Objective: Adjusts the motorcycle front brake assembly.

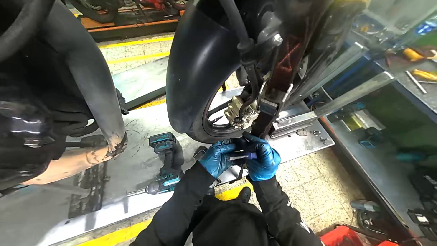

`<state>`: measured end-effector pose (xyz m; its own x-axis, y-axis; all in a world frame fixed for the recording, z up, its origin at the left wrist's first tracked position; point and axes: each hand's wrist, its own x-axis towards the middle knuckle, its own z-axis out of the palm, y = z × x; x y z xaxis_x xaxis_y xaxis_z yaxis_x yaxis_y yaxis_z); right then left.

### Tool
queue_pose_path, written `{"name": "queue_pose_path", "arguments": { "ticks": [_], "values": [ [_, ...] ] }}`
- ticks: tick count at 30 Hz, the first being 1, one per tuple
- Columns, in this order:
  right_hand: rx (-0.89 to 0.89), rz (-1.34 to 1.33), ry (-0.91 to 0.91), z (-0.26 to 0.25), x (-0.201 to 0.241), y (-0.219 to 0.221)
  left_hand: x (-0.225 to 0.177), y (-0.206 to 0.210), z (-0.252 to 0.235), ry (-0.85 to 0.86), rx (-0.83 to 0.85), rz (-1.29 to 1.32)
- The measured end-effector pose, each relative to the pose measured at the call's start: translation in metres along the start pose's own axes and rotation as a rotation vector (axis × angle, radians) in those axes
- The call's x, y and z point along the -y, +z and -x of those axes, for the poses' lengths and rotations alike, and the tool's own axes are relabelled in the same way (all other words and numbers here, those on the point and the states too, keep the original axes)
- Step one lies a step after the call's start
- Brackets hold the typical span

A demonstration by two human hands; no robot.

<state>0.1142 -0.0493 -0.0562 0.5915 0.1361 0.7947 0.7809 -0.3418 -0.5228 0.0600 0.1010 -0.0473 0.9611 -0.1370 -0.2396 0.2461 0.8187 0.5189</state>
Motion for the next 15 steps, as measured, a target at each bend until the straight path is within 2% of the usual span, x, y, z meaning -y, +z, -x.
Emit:
{"name": "queue_pose_path", "arguments": {
  "ticks": [3,8,15],
  "values": [
    [-0.069,0.085,-0.105,-0.004,-0.008,0.014,-0.004,0.004,-0.012,0.029,-0.025,0.0],
    [-0.135,0.276,-0.118,-0.007,-0.009,0.026,-0.014,0.011,-0.028,0.101,-0.038,-0.08],
    [-0.145,0.422,-0.119,-0.006,-0.006,0.031,-0.025,0.005,-0.033,-0.002,-0.047,-0.101]
  ]
}}
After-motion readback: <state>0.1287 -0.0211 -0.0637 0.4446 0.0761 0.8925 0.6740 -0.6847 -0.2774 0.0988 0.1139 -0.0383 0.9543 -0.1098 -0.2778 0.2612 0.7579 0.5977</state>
